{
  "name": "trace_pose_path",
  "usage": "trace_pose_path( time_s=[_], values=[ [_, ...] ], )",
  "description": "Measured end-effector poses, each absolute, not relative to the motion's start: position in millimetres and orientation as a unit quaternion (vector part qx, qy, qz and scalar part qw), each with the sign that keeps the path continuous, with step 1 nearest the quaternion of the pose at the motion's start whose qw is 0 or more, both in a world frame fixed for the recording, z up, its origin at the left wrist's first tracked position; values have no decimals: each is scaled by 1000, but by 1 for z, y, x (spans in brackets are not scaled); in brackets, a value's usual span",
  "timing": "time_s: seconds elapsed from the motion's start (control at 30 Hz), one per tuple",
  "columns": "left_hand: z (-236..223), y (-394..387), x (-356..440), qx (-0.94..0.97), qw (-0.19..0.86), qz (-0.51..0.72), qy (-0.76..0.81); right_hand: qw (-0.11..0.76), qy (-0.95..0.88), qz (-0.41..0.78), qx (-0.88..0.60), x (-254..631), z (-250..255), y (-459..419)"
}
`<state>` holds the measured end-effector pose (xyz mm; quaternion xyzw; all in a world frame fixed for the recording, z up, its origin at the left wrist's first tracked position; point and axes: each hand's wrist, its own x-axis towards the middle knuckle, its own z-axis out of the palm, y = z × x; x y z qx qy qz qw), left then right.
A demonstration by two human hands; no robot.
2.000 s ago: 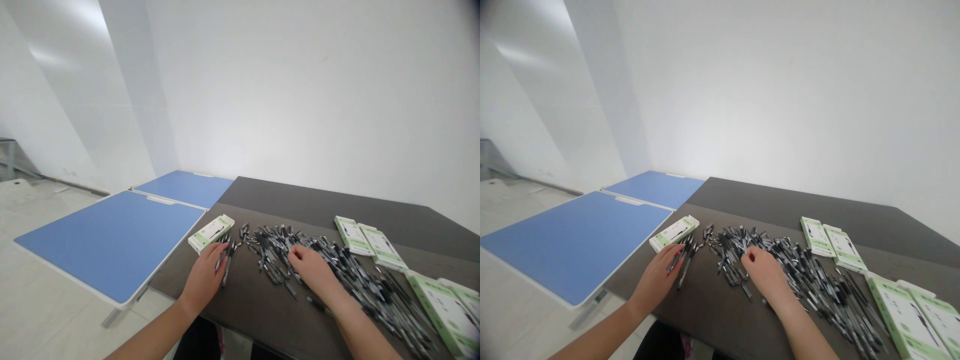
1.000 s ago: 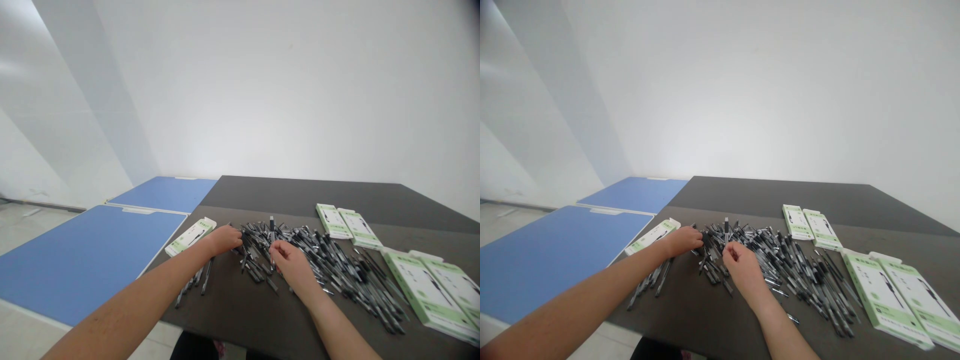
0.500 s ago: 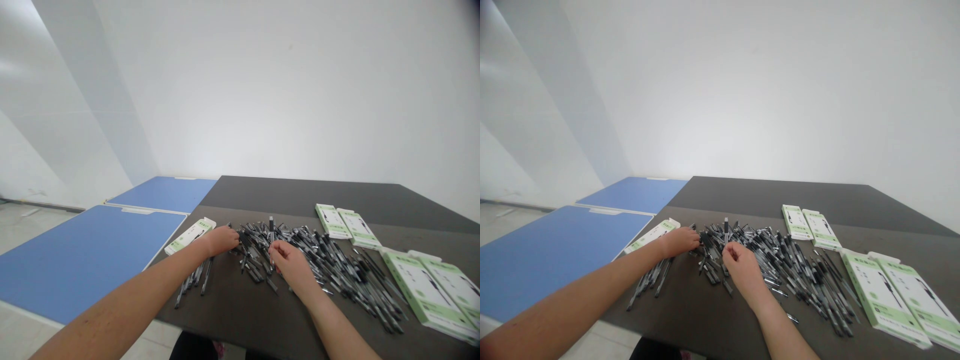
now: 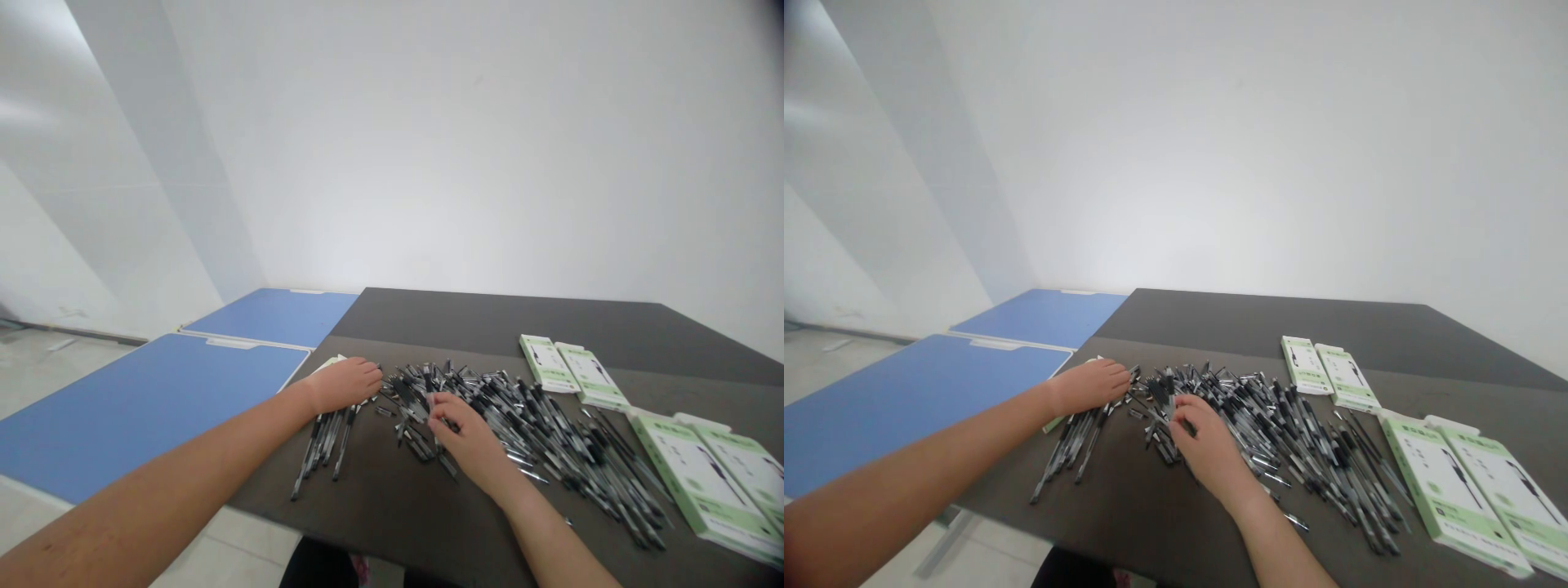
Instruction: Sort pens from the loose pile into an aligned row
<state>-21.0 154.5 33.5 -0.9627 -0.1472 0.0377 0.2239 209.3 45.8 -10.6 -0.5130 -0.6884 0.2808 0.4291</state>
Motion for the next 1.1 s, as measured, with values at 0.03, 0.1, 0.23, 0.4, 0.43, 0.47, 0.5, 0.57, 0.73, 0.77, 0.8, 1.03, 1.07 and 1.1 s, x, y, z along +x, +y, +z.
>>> trace_pose_path(
  time_s=[0.03, 0.1, 0.23, 0.4, 0.43, 0.47, 0.5, 0.57, 0.73, 0.77, 0.8, 1.03, 1.07, 1.1],
  values=[
    [36, 149, -19, -963, 228, 37, -138, 419, -690, 303, -507, 208, -10, 44],
    [39, 139, -13, -964, 237, 33, -116, 397, -692, 350, -490, 204, -9, 42],
    [43, 127, -1, -971, 217, 11, -104, 349, -663, 457, -480, 198, -12, 39],
    [44, 120, 4, -965, 163, -78, -190, 399, -582, 521, -480, 196, -9, 38],
    [43, 117, 4, -951, 139, -131, -243, 420, -563, 531, -474, 197, -8, 37],
    [40, 112, 5, -928, 105, -190, -303, 440, -547, 541, -464, 198, -6, 37],
    [37, 107, 6, -895, 59, -250, -365, 455, -535, 550, -452, 199, -5, 36],
    [31, 94, 9, -828, -77, -326, -450, 474, -526, 565, -423, 200, -4, 35],
    [20, 67, 22, -711, -421, -355, -438, 458, -563, 578, -373, 197, -7, 31],
    [20, 65, 24, -698, -446, -356, -433, 451, -572, 579, -367, 197, -7, 30],
    [20, 64, 25, -686, -460, -360, -434, 445, -580, 579, -361, 196, -7, 30],
    [31, 86, -1, -488, -490, -554, -463, 418, -635, 480, -438, 196, -6, 31],
    [34, 89, -6, -457, -499, -581, -452, 392, -654, 454, -461, 195, -7, 31],
    [37, 92, -10, -435, -507, -599, -442, 367, -678, 419, -480, 194, -8, 31]
  ],
)
